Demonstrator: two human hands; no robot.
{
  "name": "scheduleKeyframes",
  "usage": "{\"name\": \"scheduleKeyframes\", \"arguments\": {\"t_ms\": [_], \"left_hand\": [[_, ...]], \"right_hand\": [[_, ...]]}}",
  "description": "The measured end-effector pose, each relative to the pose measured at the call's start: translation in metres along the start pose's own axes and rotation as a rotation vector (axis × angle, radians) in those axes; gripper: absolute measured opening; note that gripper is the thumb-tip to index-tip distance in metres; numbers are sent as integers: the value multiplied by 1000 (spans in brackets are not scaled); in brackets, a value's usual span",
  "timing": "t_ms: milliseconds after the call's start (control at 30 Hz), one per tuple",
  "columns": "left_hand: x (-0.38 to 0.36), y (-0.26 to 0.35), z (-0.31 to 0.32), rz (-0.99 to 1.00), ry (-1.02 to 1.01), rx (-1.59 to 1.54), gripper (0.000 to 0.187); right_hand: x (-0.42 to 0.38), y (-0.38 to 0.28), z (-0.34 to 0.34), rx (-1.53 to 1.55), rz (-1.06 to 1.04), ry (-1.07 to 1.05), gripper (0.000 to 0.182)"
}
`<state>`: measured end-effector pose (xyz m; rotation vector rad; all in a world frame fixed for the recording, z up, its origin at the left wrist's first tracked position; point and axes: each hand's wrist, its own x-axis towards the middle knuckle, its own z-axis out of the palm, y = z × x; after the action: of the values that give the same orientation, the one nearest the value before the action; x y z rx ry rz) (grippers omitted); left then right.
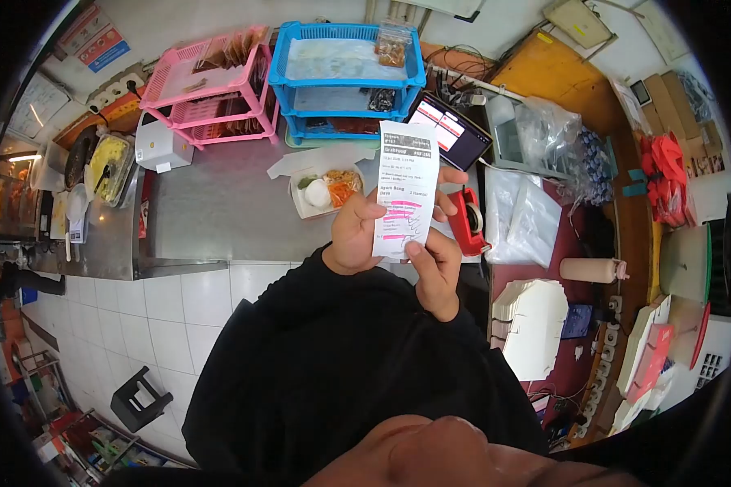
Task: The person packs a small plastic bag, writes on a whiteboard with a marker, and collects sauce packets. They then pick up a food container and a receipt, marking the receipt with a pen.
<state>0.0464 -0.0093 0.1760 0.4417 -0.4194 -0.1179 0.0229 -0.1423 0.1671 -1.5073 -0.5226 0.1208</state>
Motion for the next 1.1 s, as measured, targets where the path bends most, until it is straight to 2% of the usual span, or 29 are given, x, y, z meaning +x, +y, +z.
{"name": "scheduleKeyframes", "arguments": {"t_ms": [433,1100], "left_hand": [[-3,22,-6,80,-35,27,77],[-5,20,-12,66,-75,29,81]], "right_hand": [[19,-2,14,-23,-63,-66,22],[21,0,13,6,-75,-91,24]]}}
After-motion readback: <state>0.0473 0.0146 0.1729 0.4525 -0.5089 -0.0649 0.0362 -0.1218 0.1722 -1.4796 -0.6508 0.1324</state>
